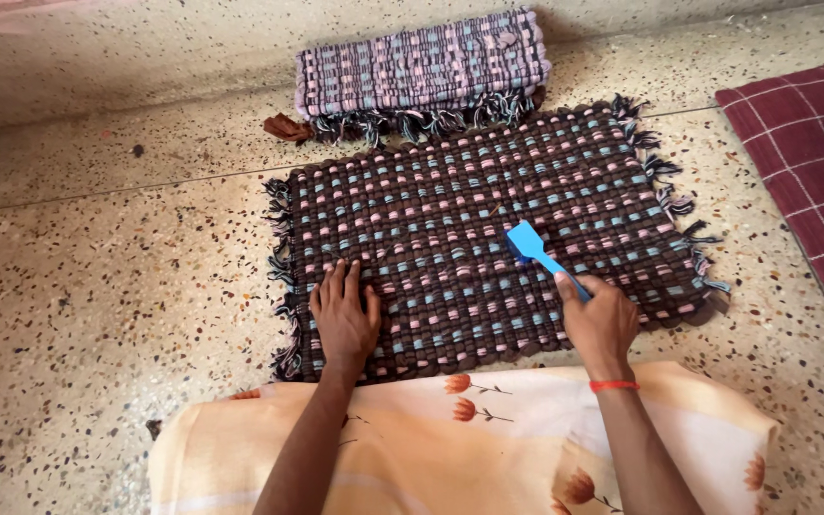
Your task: The person sits on the floor and uses a blue plastic brush to scrub a woven mat. They repeatedly stroke the brush across the mat's surface, moving from one side to the other in a systematic manner.
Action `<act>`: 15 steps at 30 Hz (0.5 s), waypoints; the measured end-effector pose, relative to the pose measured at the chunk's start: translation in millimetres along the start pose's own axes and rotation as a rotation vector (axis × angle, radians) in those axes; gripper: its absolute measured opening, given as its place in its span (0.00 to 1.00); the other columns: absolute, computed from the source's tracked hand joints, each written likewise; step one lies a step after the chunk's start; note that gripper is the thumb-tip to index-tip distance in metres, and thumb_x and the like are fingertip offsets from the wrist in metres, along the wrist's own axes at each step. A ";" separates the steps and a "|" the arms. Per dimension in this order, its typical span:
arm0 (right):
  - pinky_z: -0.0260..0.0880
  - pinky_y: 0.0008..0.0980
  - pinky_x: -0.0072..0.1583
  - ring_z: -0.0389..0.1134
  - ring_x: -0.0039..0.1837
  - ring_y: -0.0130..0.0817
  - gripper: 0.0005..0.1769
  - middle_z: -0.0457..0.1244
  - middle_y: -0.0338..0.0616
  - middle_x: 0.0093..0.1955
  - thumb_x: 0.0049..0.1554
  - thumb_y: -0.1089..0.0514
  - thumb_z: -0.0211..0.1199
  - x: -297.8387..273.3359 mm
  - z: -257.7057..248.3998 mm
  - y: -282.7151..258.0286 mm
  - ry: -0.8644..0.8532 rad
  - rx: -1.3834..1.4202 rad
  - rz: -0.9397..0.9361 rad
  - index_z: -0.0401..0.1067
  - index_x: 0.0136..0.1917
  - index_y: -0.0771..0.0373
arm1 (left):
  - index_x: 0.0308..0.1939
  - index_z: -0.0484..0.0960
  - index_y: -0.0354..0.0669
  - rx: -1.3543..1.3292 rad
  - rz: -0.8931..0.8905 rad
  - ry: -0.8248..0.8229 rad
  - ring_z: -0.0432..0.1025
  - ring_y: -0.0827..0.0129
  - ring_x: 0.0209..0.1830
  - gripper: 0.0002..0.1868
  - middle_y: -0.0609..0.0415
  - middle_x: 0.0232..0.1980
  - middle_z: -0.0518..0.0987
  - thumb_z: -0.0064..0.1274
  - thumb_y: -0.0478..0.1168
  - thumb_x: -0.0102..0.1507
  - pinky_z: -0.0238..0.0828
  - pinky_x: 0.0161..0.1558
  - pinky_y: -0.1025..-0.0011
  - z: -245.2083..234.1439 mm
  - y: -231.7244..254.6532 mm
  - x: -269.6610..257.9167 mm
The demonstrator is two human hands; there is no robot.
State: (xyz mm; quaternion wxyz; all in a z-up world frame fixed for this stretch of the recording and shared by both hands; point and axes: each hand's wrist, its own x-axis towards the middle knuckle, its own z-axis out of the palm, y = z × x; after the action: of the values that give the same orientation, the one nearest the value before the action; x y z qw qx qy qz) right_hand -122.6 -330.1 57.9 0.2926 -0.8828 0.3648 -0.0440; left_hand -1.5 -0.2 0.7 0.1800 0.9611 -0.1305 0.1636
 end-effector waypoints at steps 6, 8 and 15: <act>0.55 0.29 0.26 0.57 0.25 0.22 0.17 0.61 0.34 0.29 0.65 0.43 0.54 -20.0 56.5 -15.4 -0.388 0.356 -0.242 0.73 0.54 0.56 | 0.69 0.73 0.40 0.012 -0.001 -0.009 0.60 0.51 0.75 0.26 0.41 0.72 0.70 0.43 0.47 0.69 0.47 0.75 0.47 2.6 -1.3 -1.5; 0.55 0.29 0.27 0.58 0.26 0.22 0.16 0.61 0.36 0.27 0.66 0.45 0.54 -36.4 70.8 -28.4 -0.457 0.309 -0.407 0.71 0.55 0.58 | 0.69 0.73 0.40 0.001 -0.004 -0.010 0.59 0.51 0.76 0.26 0.41 0.72 0.70 0.43 0.47 0.69 0.46 0.75 0.47 1.7 -0.7 -2.1; 0.52 0.30 0.28 0.58 0.24 0.27 0.17 0.58 0.39 0.22 0.64 0.47 0.54 -38.7 46.9 -46.3 -0.240 0.209 -0.317 0.73 0.57 0.59 | 0.69 0.73 0.40 -0.012 -0.015 -0.010 0.59 0.51 0.76 0.26 0.40 0.72 0.70 0.43 0.47 0.69 0.46 0.76 0.47 -0.7 1.5 -1.9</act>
State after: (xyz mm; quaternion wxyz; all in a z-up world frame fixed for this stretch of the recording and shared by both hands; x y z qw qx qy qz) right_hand -108.6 -255.4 49.9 0.4130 -0.8930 0.1775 -0.0218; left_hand -3.9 -0.9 1.1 0.1861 0.9618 -0.1252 0.1567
